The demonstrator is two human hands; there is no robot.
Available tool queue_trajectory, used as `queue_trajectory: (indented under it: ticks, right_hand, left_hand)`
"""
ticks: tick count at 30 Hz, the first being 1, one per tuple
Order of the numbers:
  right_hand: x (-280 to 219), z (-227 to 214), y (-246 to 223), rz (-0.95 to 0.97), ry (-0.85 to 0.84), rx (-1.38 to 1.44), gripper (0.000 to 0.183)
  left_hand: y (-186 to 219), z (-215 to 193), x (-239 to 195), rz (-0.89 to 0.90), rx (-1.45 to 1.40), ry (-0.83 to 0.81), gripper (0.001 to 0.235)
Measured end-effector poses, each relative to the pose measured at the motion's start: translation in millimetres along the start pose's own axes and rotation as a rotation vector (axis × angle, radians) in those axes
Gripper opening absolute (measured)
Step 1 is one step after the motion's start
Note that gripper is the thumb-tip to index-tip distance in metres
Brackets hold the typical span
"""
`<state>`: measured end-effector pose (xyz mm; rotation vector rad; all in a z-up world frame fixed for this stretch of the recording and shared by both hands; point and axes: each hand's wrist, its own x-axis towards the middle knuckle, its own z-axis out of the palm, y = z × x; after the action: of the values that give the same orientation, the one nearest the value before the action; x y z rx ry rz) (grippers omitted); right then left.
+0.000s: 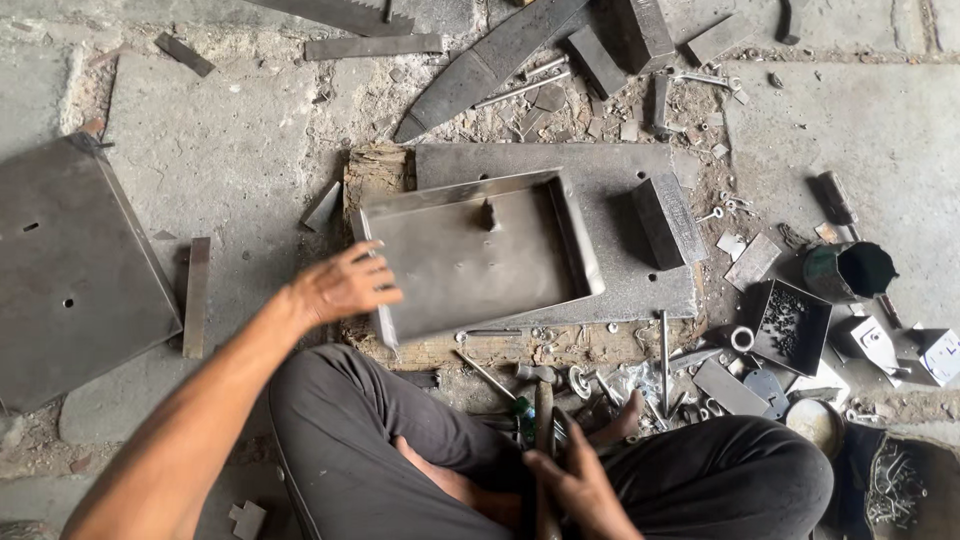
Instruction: The person assembles a metal enclosure by hammering metal plates together, fitting a small blue component inside the box, and securing it using a small tool and fasteners.
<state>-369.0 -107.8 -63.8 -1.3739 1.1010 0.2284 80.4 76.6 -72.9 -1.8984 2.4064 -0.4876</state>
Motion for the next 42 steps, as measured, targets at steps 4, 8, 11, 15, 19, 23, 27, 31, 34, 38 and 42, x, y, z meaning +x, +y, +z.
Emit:
queue_trajectory:
  ticks: [4,8,11,15,19,23,27,31,34,38,42]
  right_hand:
    - [17,7,31,0.136,0.102,0.108,0.083]
    - [-14,-34,19,-0.705,0.072,0.075,0.076]
    - [-23,-89,-58,-0.307,0.049,0.262,0.08]
    - [9,-106,-135,-0.49,0.128,-0.197,0.066]
    - [69,-124,-159,-0.612,0.184,-0.692,0.063]
    - [116,-134,-167,-0.665,0.089,-0.846,0.056]
    - [138,-132,-159,-0.731,0.023,-0.816,0.052]
    - [145,-134,-155,-0.61,0.031,-0.835,0.057]
    - [142,-132,-150,-0.688,0.007,-0.791,0.055]
    - [141,-126,-148,-0.697,0.008,-0.874,0.056]
    - [134,-132,-153,-0.695,0.033,-0.793,0.047]
  left_hand:
    - [-21,6,11,-0.255,-0.15,-0.597,0.034]
    - [-17,2,51,-0.445,-0.389,-0.889,0.073]
    - [-6,12,93,-0.658,-0.667,-0.693,0.105]
    - [14,17,148,-0.965,-0.722,-0.588,0.128]
    - [17,41,158,-0.736,-0.668,-0.61,0.137]
    - [12,53,173,-0.705,-0.647,-0.67,0.138]
    - [12,53,173,-0.71,-0.624,-0.681,0.142]
    - [9,52,173,-0.719,-0.624,-0.675,0.148]
    - [12,54,176,-0.736,-0.602,-0.695,0.144]
    - [22,59,179,-0.798,-0.643,-0.629,0.151]
    - [17,61,179,-0.77,-0.635,-0.647,0.145]
